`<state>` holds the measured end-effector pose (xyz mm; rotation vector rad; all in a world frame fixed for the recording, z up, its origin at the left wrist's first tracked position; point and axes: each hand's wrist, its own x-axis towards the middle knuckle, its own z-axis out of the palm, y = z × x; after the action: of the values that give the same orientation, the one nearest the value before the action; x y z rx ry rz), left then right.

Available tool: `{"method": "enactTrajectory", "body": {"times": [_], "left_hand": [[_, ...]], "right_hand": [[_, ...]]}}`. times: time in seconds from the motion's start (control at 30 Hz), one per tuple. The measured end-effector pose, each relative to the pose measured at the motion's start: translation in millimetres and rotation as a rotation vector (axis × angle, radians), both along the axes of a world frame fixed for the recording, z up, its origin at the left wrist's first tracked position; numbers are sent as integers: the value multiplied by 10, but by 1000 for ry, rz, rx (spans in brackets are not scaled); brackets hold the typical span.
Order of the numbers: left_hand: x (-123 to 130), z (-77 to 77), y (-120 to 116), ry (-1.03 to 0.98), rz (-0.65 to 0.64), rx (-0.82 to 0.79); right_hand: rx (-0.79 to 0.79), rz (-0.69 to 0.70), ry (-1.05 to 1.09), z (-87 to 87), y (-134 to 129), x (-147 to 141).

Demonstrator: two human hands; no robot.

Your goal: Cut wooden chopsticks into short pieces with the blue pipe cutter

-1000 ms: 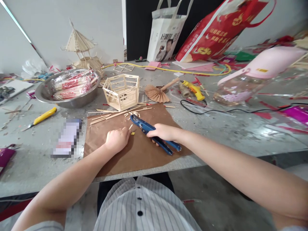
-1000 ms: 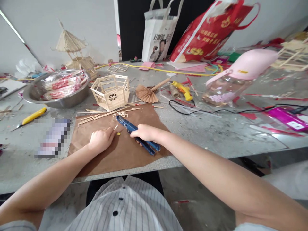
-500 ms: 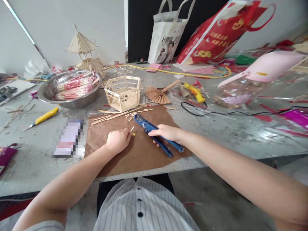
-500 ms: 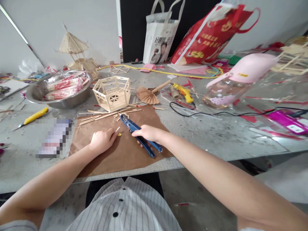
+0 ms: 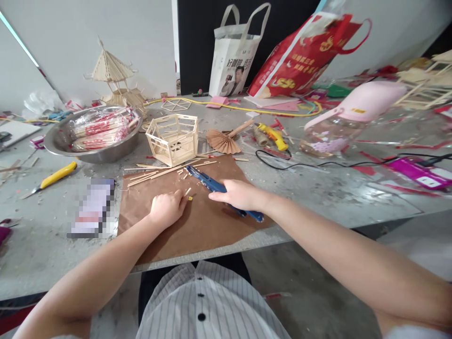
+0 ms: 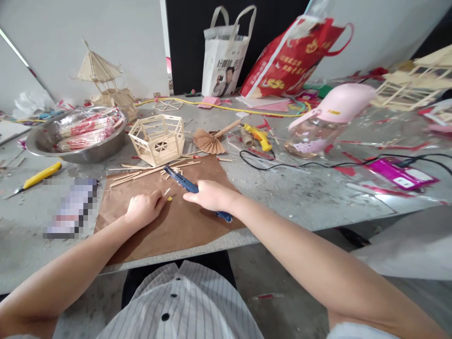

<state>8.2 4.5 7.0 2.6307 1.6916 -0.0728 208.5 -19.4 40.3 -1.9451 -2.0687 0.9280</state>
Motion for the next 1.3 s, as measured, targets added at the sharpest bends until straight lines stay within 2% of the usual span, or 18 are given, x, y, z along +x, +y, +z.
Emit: {"method": "enactTrajectory", "body": {"times": [0.13, 0.3, 0.6, 0.8, 0.93, 1.0, 1.1, 1.23, 1.3], "left_hand": [[3, 2, 1, 5, -3, 11], [-5, -4, 11, -5, -30, 37], [9, 37, -14, -16, 33, 4], [-75, 94, 18, -252, -6, -38], [-188, 261, 117, -353, 16, 38], [-258, 417, 222, -332, 1, 124], [-367, 701, 507, -272, 54, 346], [-517, 980, 1128, -182, 193, 500], [-604, 1020, 1477, -130, 255, 461]], "right_hand": [[228, -9, -341, -24, 7, -69], [408, -30, -509, -252, 105, -128], [493, -25, -553, -470, 188, -103], [497, 2, -518, -591, 215, -100], [524, 78, -478, -547, 208, -173], [591, 111, -454, -516, 200, -229], [669, 150, -392, -502, 204, -300], [731, 197, -307, -541, 230, -321], [751, 208, -283, -567, 242, -308]]}}
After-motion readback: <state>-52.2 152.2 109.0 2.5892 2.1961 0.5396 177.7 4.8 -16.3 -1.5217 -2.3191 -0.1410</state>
